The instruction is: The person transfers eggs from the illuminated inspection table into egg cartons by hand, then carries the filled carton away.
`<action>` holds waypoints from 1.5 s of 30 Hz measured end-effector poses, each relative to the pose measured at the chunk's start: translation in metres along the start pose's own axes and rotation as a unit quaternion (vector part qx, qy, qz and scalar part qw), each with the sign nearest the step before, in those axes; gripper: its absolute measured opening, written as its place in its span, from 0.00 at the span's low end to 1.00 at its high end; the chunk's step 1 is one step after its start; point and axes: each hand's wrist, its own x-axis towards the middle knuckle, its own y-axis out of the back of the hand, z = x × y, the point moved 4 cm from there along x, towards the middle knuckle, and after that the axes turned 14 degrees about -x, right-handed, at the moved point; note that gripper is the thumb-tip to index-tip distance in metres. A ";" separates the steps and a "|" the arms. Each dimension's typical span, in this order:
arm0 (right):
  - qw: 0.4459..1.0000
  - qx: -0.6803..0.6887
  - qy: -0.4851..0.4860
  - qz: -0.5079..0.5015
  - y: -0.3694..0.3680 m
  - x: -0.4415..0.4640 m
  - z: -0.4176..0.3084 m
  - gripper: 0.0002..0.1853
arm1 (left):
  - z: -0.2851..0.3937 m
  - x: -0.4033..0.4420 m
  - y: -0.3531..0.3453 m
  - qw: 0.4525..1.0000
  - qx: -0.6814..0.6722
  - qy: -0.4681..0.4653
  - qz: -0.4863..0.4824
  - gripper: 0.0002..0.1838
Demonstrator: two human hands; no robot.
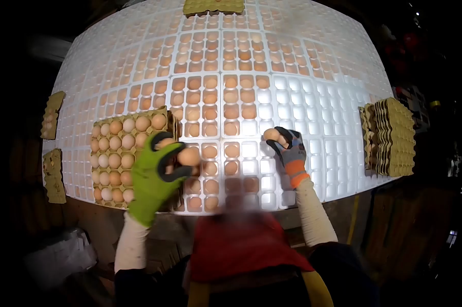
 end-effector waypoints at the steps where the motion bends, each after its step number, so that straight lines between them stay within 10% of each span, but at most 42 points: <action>1: 0.990 -0.140 0.013 -0.024 0.000 0.017 -0.004 0.20 | -0.005 0.011 -0.039 1.000 -0.010 0.020 -0.014 0.26; 3: 0.855 -0.506 0.050 -0.103 0.003 0.041 -0.034 0.22 | -0.016 0.036 -0.117 0.997 -0.003 0.054 -0.047 0.23; 5: 0.822 -0.545 -0.002 -0.166 0.006 0.057 -0.033 0.20 | -0.043 0.065 -0.185 0.996 0.090 -0.018 0.019 0.21; 7: 0.952 -0.283 0.110 -0.037 0.014 0.064 -0.019 0.20 | -0.058 0.084 -0.219 0.992 0.114 0.049 -0.025 0.21; 12: 0.897 -0.376 0.231 -0.025 -0.021 0.101 -0.007 0.24 | -0.062 0.077 -0.244 0.997 0.018 0.047 0.060 0.21; 15: 0.972 -0.147 0.184 0.015 -0.001 0.110 -0.009 0.19 | -0.066 0.114 -0.253 0.991 -0.110 0.041 0.072 0.22; 17: 0.963 0.241 -0.107 -0.062 0.002 0.124 0.007 0.16 | -0.057 0.150 -0.262 0.989 -0.136 0.017 0.058 0.20; 19: 0.960 0.279 -0.011 0.015 0.001 0.154 0.016 0.14 | -0.074 0.173 -0.283 0.988 -0.140 0.017 0.063 0.19; 22: 0.956 -0.168 0.191 0.143 -0.005 0.183 0.015 0.12 | -0.087 0.194 -0.299 0.998 -0.026 0.052 0.024 0.13; 24: 0.965 -0.166 0.151 0.138 -0.002 0.184 0.015 0.12 | -0.080 0.205 -0.297 0.976 -0.189 0.095 0.056 0.13; 26: 0.965 0.200 0.088 0.148 0.004 0.182 0.034 0.13 | -0.092 0.226 -0.317 0.921 -0.362 0.089 0.111 0.13; 27: 0.925 0.352 0.037 0.138 0.009 0.181 0.056 0.15 | -0.070 0.233 -0.325 0.956 -0.254 -0.032 0.146 0.14; 29: 0.930 0.316 -0.046 0.180 0.035 0.155 0.036 0.14 | -0.064 0.259 -0.358 0.951 -0.275 -0.072 0.117 0.18; 31: 0.945 0.287 -0.024 0.154 0.041 0.136 0.054 0.16 | -0.066 0.272 -0.379 0.987 0.058 -0.148 -0.033 0.18; 33: 0.966 0.228 -0.009 0.124 0.051 0.117 0.039 0.18 | -0.088 0.258 -0.397 0.975 0.094 -0.202 0.021 0.18; 39: 0.955 -0.039 0.265 0.123 0.025 0.070 -0.082 0.10 | -0.042 0.138 -0.253 0.954 -0.264 -0.098 0.100 0.21; 42: 0.975 0.191 0.062 -0.094 -0.036 0.040 -0.132 0.11 | -0.015 0.044 -0.116 0.972 -0.168 -0.051 0.154 0.22; 45: 0.945 -0.003 0.292 -0.146 -0.101 0.011 -0.197 0.15 | -0.051 -0.024 0.010 0.946 -0.231 0.091 0.209 0.24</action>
